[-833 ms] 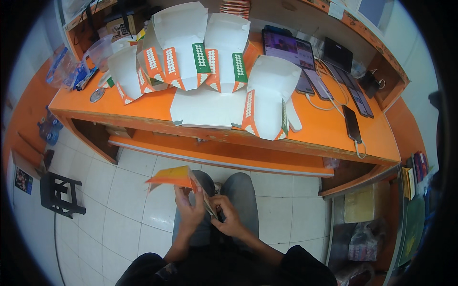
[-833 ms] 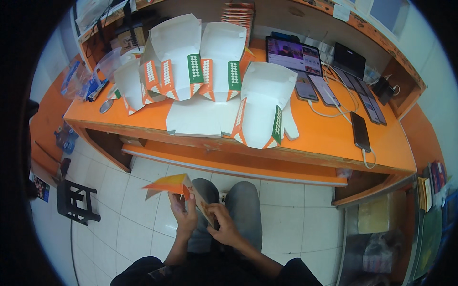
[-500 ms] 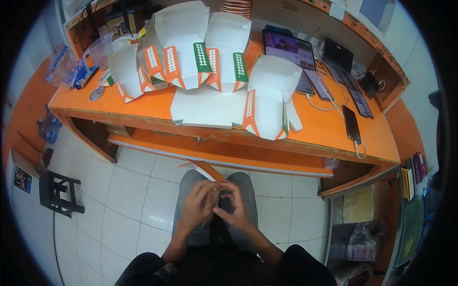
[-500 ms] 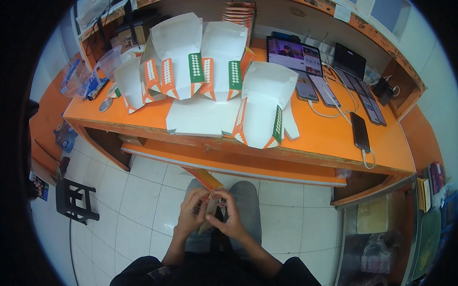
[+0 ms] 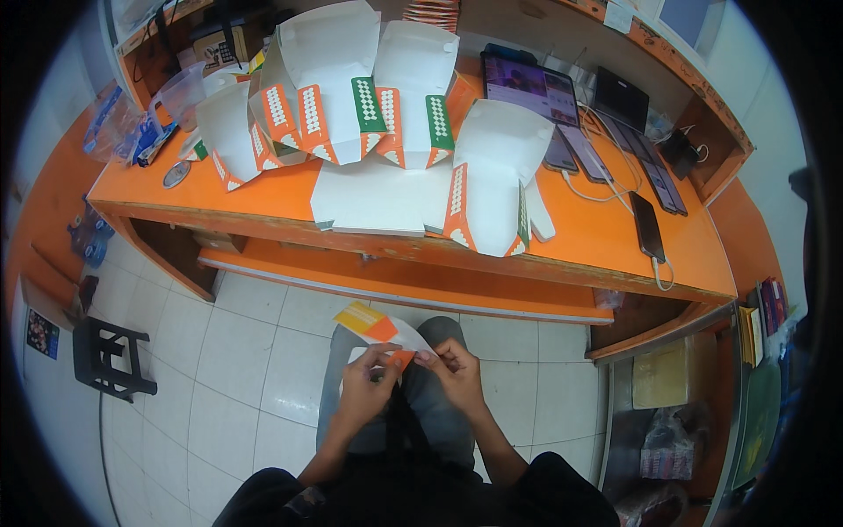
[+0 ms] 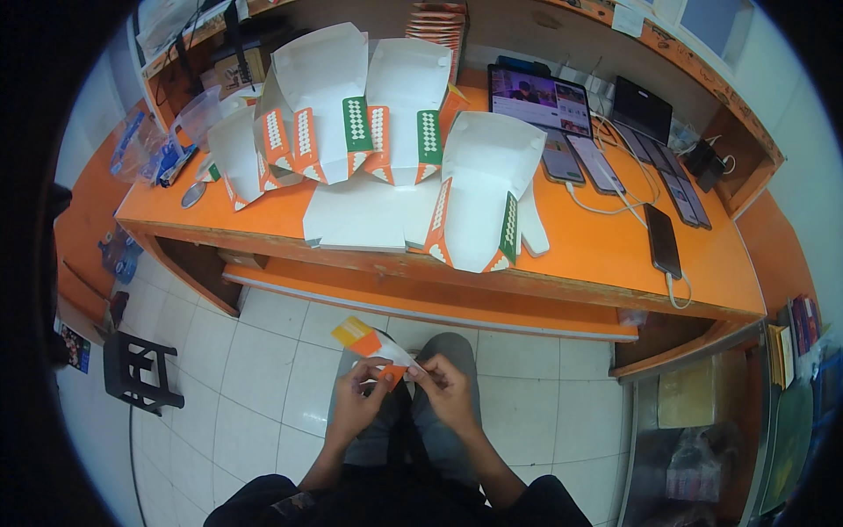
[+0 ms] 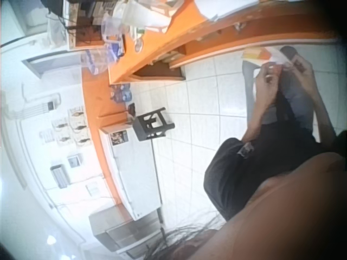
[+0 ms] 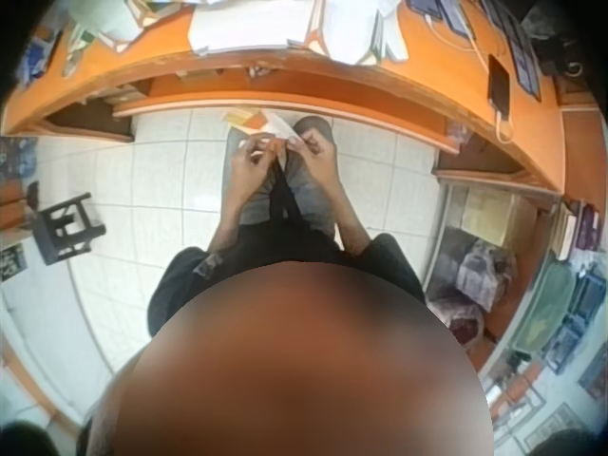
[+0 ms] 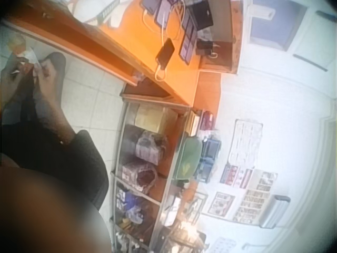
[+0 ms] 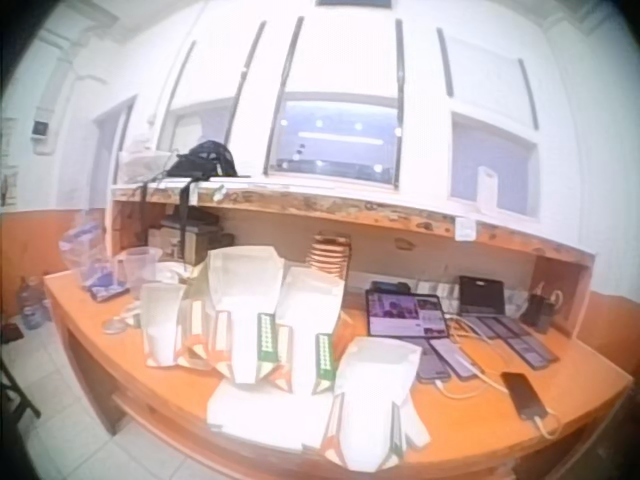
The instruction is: The person folds flat cardboard pieces into small rectangular boxes by hand, aligning edges and tucking flaps to form the shape. They repeat the process for multiple units and stack the finished boxes on the table.
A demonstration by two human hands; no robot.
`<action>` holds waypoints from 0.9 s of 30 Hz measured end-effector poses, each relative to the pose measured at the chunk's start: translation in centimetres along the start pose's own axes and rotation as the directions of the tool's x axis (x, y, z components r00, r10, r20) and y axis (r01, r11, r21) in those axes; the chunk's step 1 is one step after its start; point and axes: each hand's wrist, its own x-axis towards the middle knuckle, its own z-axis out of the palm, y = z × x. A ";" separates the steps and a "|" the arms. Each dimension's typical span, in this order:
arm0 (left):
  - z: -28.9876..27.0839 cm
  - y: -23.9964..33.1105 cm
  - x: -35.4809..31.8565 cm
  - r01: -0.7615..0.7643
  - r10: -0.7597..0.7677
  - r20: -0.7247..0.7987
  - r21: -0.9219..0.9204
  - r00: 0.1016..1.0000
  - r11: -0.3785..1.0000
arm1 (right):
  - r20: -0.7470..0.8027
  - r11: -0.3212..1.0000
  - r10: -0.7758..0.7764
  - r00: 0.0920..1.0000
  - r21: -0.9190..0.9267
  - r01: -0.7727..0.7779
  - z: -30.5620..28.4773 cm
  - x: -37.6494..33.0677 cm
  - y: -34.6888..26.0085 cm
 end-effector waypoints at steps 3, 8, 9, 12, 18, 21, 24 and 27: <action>0.3 -0.9 0.0 0.027 -0.038 -0.115 -0.100 0.993 0.995 | 0.005 0.993 -0.119 0.993 -0.015 0.119 0.3 -0.3 0.4; 0.2 -1.5 0.3 -0.069 0.037 -0.172 -0.184 0.984 0.981 | 0.071 0.939 -0.239 0.968 -0.236 0.249 1.0 -0.6 -0.3; 0.2 -1.5 0.3 -0.072 0.026 -0.198 -0.232 0.980 0.970 | 0.103 0.915 -0.248 0.963 -0.301 0.268 1.0 -0.6 -0.5; 0.1 -1.1 0.3 -0.011 -0.046 -0.163 -0.333 0.986 0.943 | 0.126 0.889 -0.231 0.965 -0.375 0.262 1.2 -0.4 -0.7; -0.1 0.1 0.1 0.210 -0.181 0.107 -0.525 0.978 0.825 | 0.062 0.981 -0.150 0.987 -0.118 0.156 0.8 -0.1 -0.3; 0.2 0.5 -0.1 0.186 -0.169 0.080 -0.484 0.982 0.855 | 0.084 0.991 -0.111 0.990 -0.064 0.116 0.4 0.0 -0.4; 0.1 0.8 0.0 0.163 -0.164 0.035 -0.421 0.986 0.892 | 0.115 0.995 -0.101 0.988 0.009 0.101 0.1 0.1 -0.6; 0.0 1.0 -0.1 0.101 -0.122 -0.020 -0.448 0.992 0.888 | 0.148 0.996 -0.060 0.987 0.075 0.050 0.0 0.1 -0.7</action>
